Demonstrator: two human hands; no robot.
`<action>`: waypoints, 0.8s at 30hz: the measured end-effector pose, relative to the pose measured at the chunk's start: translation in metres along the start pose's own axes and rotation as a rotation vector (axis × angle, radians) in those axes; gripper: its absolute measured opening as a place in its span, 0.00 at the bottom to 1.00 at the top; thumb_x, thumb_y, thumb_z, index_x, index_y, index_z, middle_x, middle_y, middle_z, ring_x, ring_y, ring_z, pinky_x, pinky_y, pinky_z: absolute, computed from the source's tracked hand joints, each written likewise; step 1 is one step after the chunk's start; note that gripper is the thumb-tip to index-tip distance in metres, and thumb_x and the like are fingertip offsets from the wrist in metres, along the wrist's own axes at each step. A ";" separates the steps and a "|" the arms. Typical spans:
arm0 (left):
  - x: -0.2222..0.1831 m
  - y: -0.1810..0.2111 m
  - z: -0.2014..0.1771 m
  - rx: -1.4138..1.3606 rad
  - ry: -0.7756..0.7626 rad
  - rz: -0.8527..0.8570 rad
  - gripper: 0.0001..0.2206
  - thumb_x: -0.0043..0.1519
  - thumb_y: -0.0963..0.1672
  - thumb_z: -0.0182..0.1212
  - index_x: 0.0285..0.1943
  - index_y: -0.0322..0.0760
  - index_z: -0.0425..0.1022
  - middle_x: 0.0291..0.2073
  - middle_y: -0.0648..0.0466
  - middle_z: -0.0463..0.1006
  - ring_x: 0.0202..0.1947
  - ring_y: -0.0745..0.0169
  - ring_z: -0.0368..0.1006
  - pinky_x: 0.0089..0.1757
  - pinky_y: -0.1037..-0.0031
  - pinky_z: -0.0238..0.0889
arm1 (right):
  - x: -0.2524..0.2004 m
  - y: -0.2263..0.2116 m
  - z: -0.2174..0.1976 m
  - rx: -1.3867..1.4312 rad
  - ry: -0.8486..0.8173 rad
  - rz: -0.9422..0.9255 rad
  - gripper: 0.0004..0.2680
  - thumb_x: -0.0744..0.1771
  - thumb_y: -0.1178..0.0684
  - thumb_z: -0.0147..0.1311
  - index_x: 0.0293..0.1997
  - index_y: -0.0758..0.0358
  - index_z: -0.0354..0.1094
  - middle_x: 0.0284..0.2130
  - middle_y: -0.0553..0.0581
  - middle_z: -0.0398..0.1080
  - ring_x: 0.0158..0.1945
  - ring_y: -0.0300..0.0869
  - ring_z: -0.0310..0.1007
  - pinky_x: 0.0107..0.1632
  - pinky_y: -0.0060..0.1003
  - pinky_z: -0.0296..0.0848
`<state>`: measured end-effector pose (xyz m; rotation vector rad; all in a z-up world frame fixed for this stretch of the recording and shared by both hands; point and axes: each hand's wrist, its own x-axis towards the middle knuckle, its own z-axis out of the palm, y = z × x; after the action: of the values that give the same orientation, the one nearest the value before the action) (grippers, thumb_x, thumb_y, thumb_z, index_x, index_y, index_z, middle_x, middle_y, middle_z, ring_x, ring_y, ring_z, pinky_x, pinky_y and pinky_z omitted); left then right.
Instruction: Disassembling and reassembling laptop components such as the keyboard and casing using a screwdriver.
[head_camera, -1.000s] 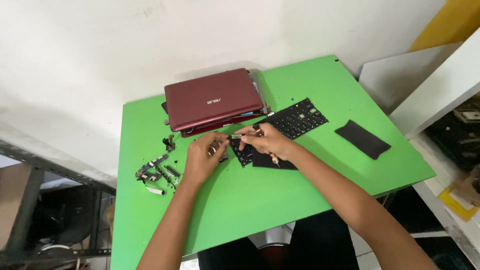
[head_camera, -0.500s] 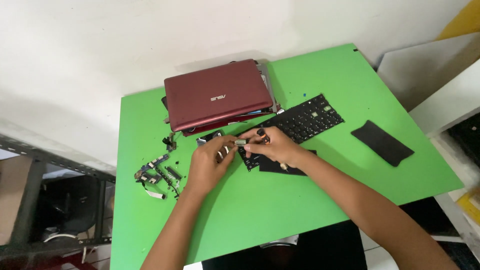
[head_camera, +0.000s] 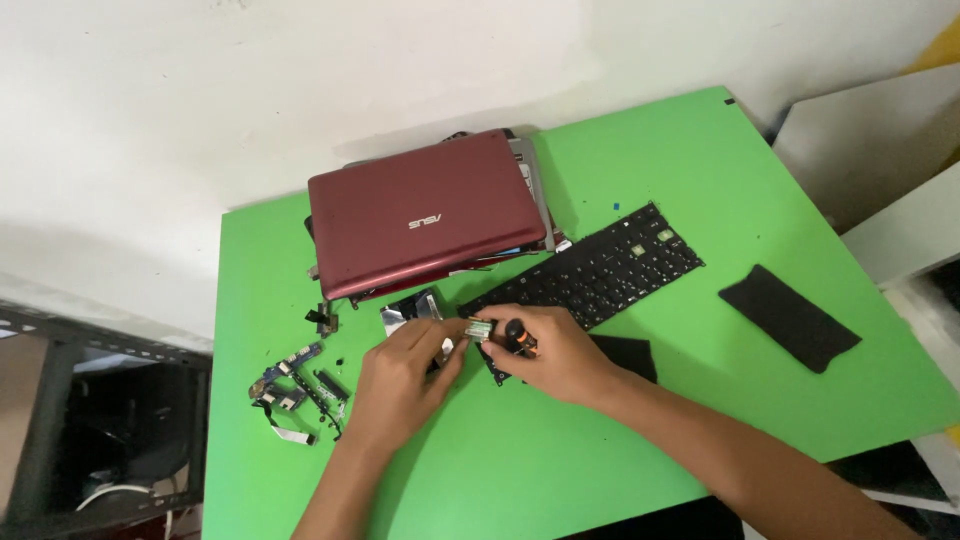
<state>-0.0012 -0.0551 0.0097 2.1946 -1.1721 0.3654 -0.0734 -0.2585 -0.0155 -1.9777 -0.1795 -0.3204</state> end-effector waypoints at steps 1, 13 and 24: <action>0.001 0.001 -0.003 0.001 0.000 -0.001 0.06 0.60 0.43 0.65 0.44 0.48 0.82 0.28 0.62 0.81 0.27 0.65 0.76 0.33 0.74 0.73 | 0.000 -0.002 0.000 0.001 -0.001 0.000 0.14 0.64 0.61 0.61 0.55 0.69 0.74 0.28 0.59 0.80 0.29 0.43 0.78 0.32 0.34 0.77; 0.004 -0.002 -0.003 -0.063 -0.110 0.058 0.14 0.65 0.43 0.60 0.58 0.36 0.73 0.50 0.49 0.76 0.49 0.52 0.73 0.42 0.62 0.74 | 0.003 0.002 -0.009 -0.396 -0.070 0.120 0.12 0.64 0.51 0.57 0.54 0.53 0.74 0.40 0.47 0.80 0.32 0.41 0.77 0.36 0.39 0.73; 0.011 -0.035 -0.010 0.207 0.304 -0.038 0.17 0.58 0.38 0.68 0.57 0.40 0.77 0.52 0.50 0.72 0.53 0.46 0.66 0.50 0.61 0.66 | 0.008 -0.013 -0.033 -0.567 -0.224 0.217 0.14 0.66 0.46 0.57 0.55 0.56 0.74 0.53 0.60 0.68 0.40 0.62 0.79 0.41 0.53 0.80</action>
<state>0.0339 -0.0413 0.0093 2.2311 -0.9598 0.8046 -0.0743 -0.2832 0.0112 -2.5687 -0.0116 0.0005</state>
